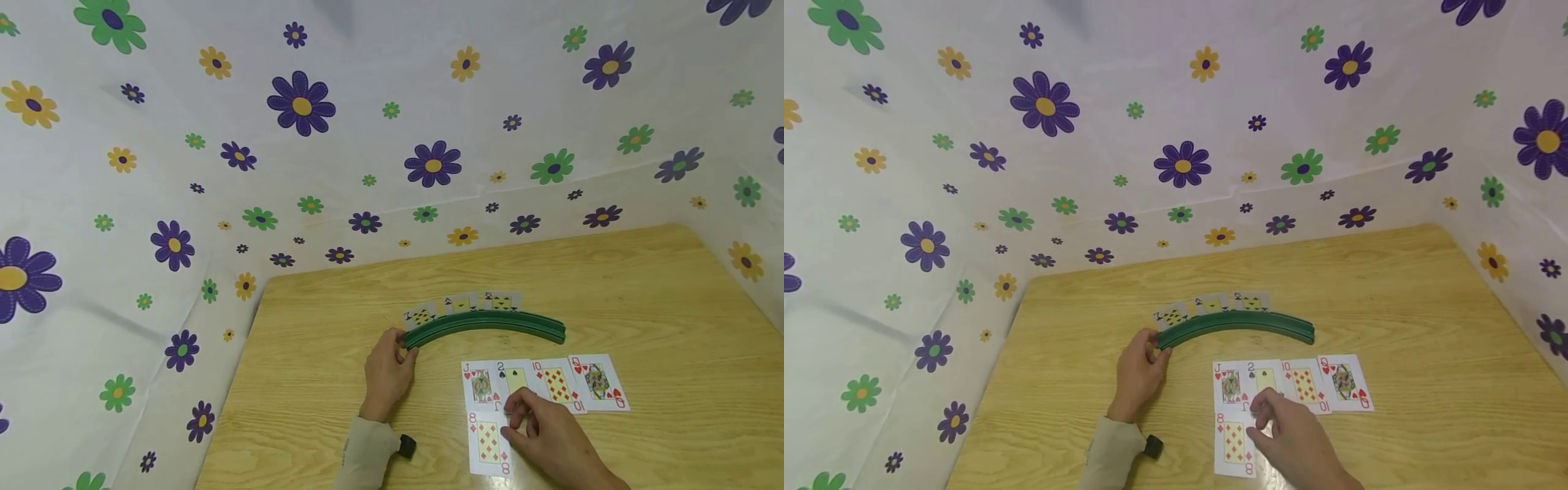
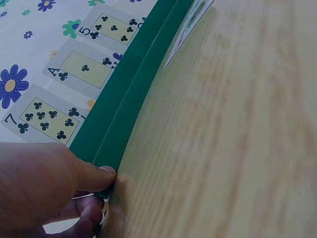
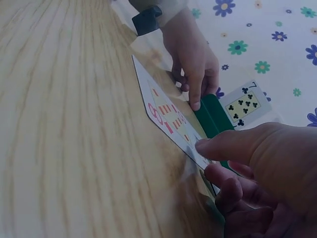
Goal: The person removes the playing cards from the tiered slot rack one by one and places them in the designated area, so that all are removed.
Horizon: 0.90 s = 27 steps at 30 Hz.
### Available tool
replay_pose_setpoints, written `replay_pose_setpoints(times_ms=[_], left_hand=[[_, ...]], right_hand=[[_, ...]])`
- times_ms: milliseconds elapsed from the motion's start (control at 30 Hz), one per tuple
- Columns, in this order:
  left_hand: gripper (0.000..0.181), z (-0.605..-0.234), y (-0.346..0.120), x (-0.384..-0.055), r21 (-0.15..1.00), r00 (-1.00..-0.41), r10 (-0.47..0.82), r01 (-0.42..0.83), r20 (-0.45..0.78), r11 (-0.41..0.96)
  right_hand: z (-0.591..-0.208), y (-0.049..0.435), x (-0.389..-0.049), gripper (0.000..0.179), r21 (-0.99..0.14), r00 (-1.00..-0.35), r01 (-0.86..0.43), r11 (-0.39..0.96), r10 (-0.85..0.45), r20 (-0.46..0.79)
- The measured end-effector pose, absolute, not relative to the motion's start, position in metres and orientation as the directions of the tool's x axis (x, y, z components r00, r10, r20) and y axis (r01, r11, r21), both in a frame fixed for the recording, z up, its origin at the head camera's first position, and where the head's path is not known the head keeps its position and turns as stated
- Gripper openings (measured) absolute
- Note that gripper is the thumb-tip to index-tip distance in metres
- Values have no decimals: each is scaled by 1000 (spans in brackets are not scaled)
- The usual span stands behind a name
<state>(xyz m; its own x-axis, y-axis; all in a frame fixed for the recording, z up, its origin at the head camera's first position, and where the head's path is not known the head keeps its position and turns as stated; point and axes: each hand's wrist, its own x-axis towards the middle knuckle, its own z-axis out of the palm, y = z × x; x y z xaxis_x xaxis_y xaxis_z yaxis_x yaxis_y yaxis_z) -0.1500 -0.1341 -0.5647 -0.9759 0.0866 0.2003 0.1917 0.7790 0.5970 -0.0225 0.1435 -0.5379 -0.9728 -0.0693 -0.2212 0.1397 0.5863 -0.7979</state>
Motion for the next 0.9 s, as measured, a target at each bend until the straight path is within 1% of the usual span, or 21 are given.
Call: replay_pose_setpoints(times_ms=[100, 167, 267, 367, 533, 700, 800, 900], left_hand=[[29, -564, -134, -150, 594, -975, 84, 193, 206, 781], [29, -564, -134, -150, 595, -975, 83, 193, 208, 780], [29, -563, -133, -149, 600, -975, 82, 193, 208, 777], [28, -562, -132, -149, 604, -975, 82, 192, 205, 774], [27, -563, -133, -149, 610, -975, 80, 193, 207, 769], [27, -564, -133, -149, 608, -976, 81, 190, 203, 771], [27, -564, -133, -149, 606, -976, 84, 191, 201, 772], [27, -563, -133, -149, 606, -976, 81, 191, 205, 773]], right_hand=[[-536, 144, -23, 29, -804, -978, 130, 580, -59, -201], [-534, 144, -24, 27, -814, -987, 102, 572, -46, -156], [-533, 145, -26, 25, -824, -999, 24, 566, -22, -44], [-531, 145, -30, 24, -813, -997, -51, 580, 16, 74], [-527, 149, -42, 22, -786, -974, -122, 606, 79, 212], [-526, 157, -58, 21, -755, -926, -217, 618, 114, 359], [-526, 162, -70, 20, -751, -901, -245, 613, 143, 411], [-527, 166, -81, 18, -766, -884, -238, 597, 192, 425]])
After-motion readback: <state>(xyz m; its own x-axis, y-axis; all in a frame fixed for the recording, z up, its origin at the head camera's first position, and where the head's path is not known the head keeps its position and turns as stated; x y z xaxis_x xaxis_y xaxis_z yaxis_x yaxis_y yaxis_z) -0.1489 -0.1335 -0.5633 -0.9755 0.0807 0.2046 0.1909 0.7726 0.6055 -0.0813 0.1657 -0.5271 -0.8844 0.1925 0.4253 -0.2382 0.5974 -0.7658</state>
